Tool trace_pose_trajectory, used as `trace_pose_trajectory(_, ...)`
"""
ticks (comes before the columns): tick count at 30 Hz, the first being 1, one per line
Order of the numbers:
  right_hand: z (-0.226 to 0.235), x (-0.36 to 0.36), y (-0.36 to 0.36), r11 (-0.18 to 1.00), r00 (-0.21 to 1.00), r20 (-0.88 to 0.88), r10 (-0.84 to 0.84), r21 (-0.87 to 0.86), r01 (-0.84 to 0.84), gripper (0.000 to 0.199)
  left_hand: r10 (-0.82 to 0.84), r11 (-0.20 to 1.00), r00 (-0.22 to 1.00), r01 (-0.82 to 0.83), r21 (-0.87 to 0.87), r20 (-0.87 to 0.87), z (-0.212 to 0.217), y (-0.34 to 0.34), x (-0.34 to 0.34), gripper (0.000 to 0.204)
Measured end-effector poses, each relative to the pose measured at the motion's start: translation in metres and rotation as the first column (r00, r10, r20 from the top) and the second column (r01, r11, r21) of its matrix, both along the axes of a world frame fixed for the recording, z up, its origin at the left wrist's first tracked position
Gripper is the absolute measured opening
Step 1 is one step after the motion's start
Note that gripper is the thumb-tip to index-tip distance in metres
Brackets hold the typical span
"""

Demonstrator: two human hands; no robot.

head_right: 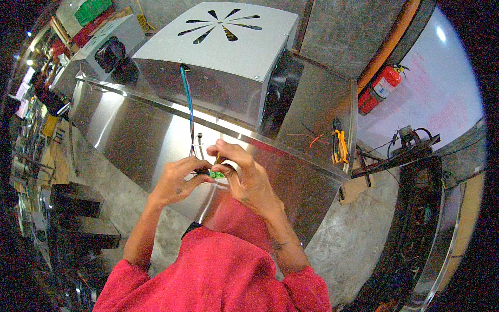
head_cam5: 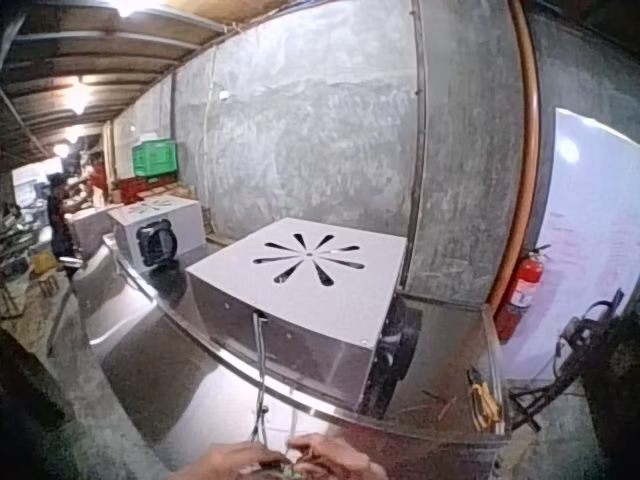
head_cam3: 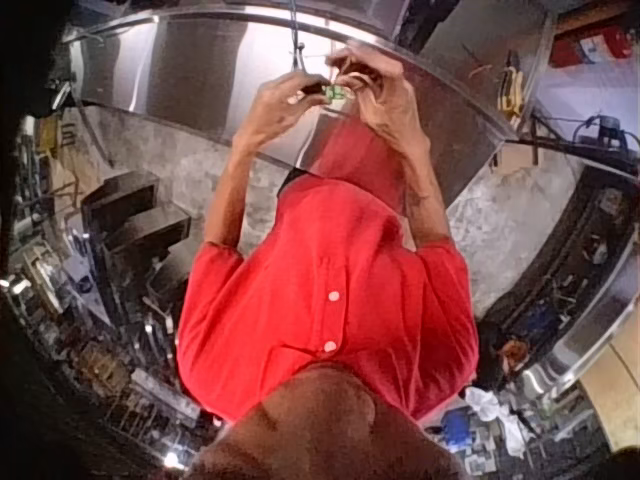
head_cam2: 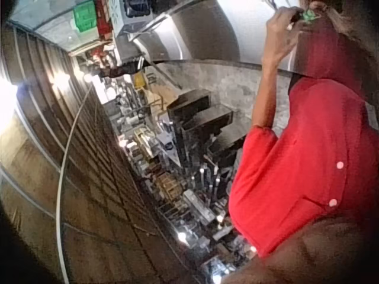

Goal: The person strips and twists colored wires, then inserts them into a green terminal block and tightens the screws with a screwdriver. The person works at a stainless steel counter in a workshop, handling wires and tools throughout the clip.

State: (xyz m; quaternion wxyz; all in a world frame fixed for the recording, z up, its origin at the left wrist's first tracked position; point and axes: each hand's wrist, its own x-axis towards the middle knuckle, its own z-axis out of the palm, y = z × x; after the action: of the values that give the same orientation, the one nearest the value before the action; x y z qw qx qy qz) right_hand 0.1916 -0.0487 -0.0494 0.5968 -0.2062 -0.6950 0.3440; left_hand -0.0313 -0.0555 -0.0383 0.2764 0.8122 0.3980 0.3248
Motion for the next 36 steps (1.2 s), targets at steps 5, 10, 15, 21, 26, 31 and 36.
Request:
trace_pose_trajectory(5,-0.007,0.005,-0.003,0.997,0.999,-0.018,0.037,-0.061,-0.038,0.079,-0.002,1.0,0.999,0.002,0.004,0.039,0.002,-0.002,0.004,0.031)
trace_pose_trajectory(10,-0.011,0.004,-0.004,0.999,0.999,-0.03,0.024,-0.044,-0.025,0.082,-0.017,1.0,1.0,0.016,0.01,0.016,0.005,-0.001,0.005,0.032)
trace_pose_trajectory(15,0.002,0.001,-0.004,0.997,0.999,-0.019,0.04,-0.059,-0.041,0.079,-0.001,1.0,1.0,0.001,0.009,0.001,-0.001,-0.001,0.001,0.033)
trace_pose_trajectory(21,-0.006,0.004,-0.002,0.997,0.995,-0.069,0.074,-0.019,-0.075,0.075,0.009,1.0,0.999,-0.01,0.021,0.052,0.004,-0.002,0.006,0.039)
trace_pose_trajectory(26,-0.008,0.001,0.0,0.985,0.989,0.005,-0.15,0.088,0.149,0.074,0.004,1.0,0.998,-0.005,0.021,0.061,0.004,-0.003,0.006,0.033)
trace_pose_trajectory(31,-0.012,0.006,-0.005,0.939,0.94,0.049,-0.339,-0.042,0.341,0.07,0.012,1.0,0.998,-0.011,-0.021,0.054,0.011,-0.009,0.009,0.033)
trace_pose_trajectory(36,-0.003,0.005,-0.001,0.976,0.977,-0.018,-0.213,0.04,0.213,0.069,0.0,0.999,1.0,-0.001,0.045,0.01,0.008,-0.004,0.008,0.036)
